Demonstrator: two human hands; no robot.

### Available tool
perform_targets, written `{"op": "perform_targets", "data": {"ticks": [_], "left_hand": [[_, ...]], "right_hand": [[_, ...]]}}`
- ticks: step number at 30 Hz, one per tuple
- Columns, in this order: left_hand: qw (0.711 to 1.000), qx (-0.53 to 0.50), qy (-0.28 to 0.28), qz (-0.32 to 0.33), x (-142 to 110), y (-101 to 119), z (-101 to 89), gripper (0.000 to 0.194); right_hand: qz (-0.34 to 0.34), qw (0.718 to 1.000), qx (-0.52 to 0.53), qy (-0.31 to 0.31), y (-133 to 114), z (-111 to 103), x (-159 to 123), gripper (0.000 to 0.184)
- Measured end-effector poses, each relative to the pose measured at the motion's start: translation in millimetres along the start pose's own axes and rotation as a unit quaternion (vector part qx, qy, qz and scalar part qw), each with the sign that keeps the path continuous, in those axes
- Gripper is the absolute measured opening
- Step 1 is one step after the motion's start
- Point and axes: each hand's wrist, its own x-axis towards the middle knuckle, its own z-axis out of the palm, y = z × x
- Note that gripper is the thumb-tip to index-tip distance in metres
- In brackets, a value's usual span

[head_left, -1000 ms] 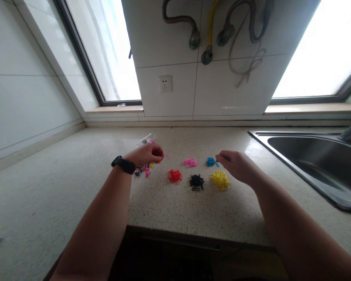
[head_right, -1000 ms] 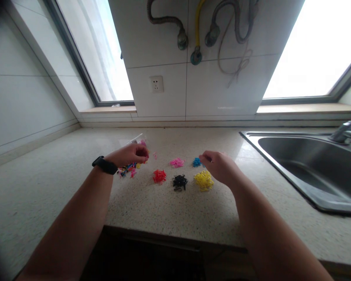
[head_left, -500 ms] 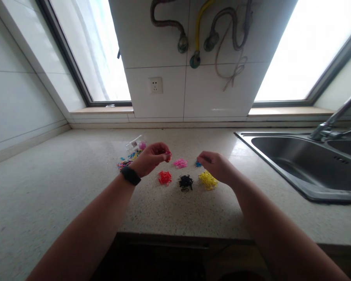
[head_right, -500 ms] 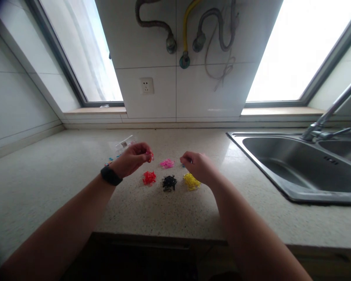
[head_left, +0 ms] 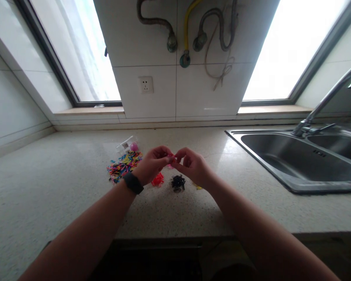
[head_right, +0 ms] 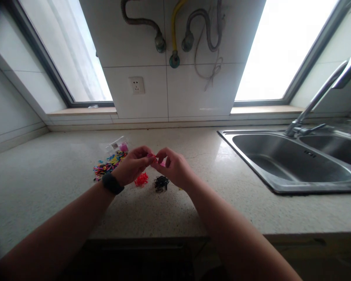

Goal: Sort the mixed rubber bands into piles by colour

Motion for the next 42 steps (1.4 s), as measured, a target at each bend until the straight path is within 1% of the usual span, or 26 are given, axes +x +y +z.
{"op": "perform_targets", "data": {"ticks": [3,8,15,20,24,32,42], "left_hand": [[1.0,-0.006,-0.004,-0.001,0.4,-1.3,0.6,0.016],[0.999,-0.031,0.002,-0.005,-0.7,0.4,0.8,0.016],[0.999,-0.035,-0.002,-0.02,-1.0,1.2,0.6,0.016],[0.999,-0.033,-0.011,-0.01,-0.9,1.3,0.5,0.013],[0.999,-0.032,-0.015,-0.002,-1.6,1.2,0.4,0.011],[0.999,-0.034,0.004,-0.009,-2.3,4.4,1.4,0.012],[1.0,-0.002,0.025,-0.01,-1.7,5.1,1.4,0.013]], "right_hand": [[0.001,1.0,-0.013,0.018,-0.6,0.4,-0.4,0.025],[-0.011,0.999,-0.005,0.043,-2.2,-2.2,0.6,0.018],[0.0,0.999,0.001,0.047,-1.3,-4.8,1.7,0.018],[-0.004,0.999,0.015,0.048,1.0,-5.9,1.3,0.015],[-0.007,0.998,0.021,0.06,4.8,-6.1,1.3,0.013],[0.011,0.997,0.043,0.063,2.4,-8.8,1.0,0.013],[-0.001,0.997,0.052,0.061,-0.1,-11.3,1.0,0.009]]}}
